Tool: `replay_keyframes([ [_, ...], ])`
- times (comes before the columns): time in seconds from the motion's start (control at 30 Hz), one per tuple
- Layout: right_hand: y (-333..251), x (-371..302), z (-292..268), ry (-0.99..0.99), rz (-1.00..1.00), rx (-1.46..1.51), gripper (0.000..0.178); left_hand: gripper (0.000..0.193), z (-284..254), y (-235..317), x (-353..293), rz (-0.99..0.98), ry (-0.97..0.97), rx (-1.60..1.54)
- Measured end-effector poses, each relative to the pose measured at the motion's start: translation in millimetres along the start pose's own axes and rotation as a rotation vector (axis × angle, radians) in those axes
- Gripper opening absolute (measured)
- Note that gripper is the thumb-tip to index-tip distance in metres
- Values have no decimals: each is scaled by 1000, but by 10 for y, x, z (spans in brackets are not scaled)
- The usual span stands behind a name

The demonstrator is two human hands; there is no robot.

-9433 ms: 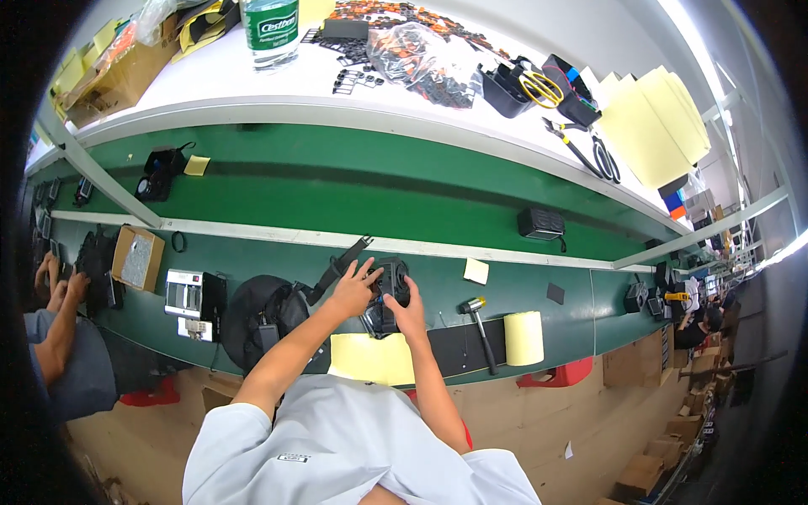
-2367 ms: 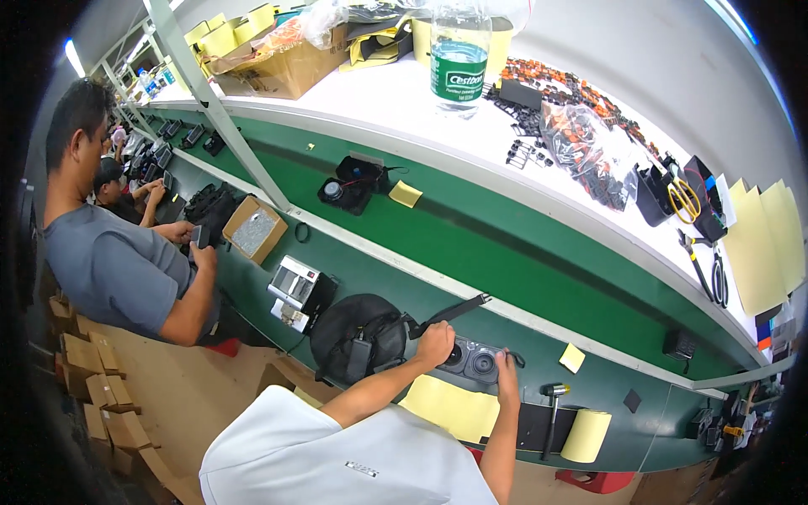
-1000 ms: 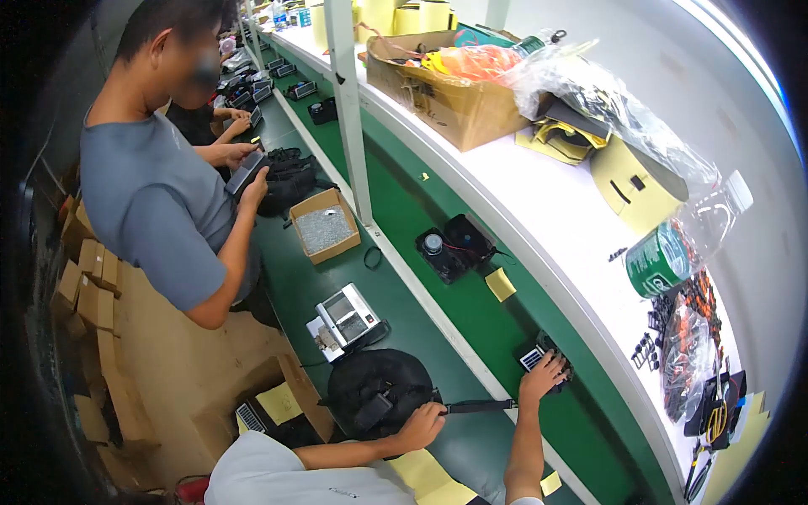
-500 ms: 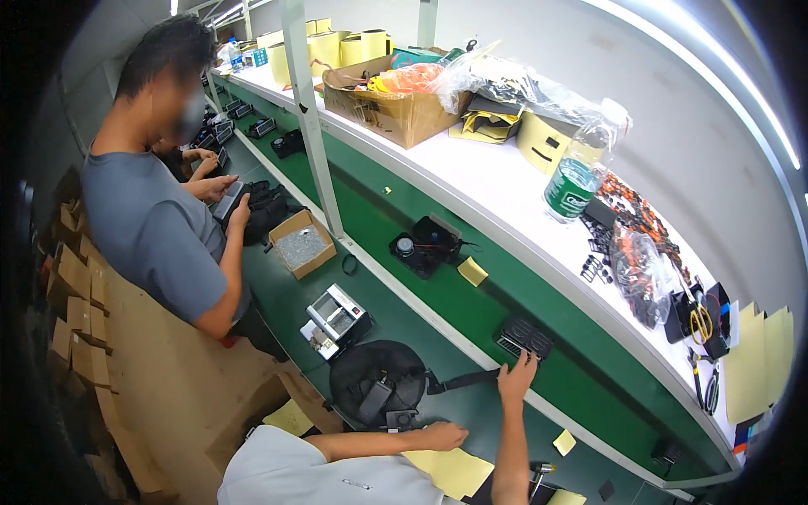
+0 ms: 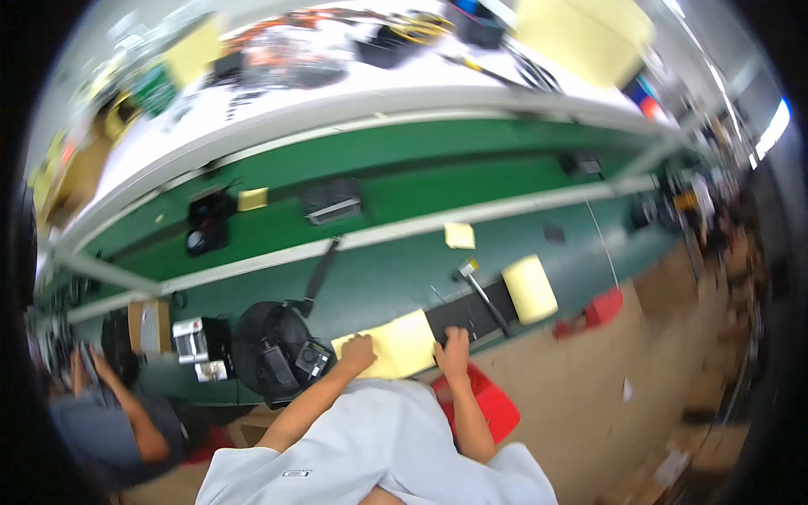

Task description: Assembling and inspecting electronic components on a production line.

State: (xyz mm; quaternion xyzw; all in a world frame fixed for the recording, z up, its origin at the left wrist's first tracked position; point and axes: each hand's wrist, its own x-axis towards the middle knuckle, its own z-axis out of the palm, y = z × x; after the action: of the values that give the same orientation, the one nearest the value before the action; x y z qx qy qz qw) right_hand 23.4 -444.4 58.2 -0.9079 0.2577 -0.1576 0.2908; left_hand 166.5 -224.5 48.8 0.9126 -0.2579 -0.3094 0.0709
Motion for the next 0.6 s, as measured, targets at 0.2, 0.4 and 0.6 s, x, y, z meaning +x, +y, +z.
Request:
replay_keyframes([
  [0.2,-163,-24,-240,14,259,-174,80,48,-104,195,-48,43,-67,75],
  [0.4,-256,434,-184,-98,367,-283,76,49,-133,264,-55,77,-113,81],
  [0.6,-318,712,-100,-168,319,-344,71,48,-105,232,-70,54,-81,83],
])
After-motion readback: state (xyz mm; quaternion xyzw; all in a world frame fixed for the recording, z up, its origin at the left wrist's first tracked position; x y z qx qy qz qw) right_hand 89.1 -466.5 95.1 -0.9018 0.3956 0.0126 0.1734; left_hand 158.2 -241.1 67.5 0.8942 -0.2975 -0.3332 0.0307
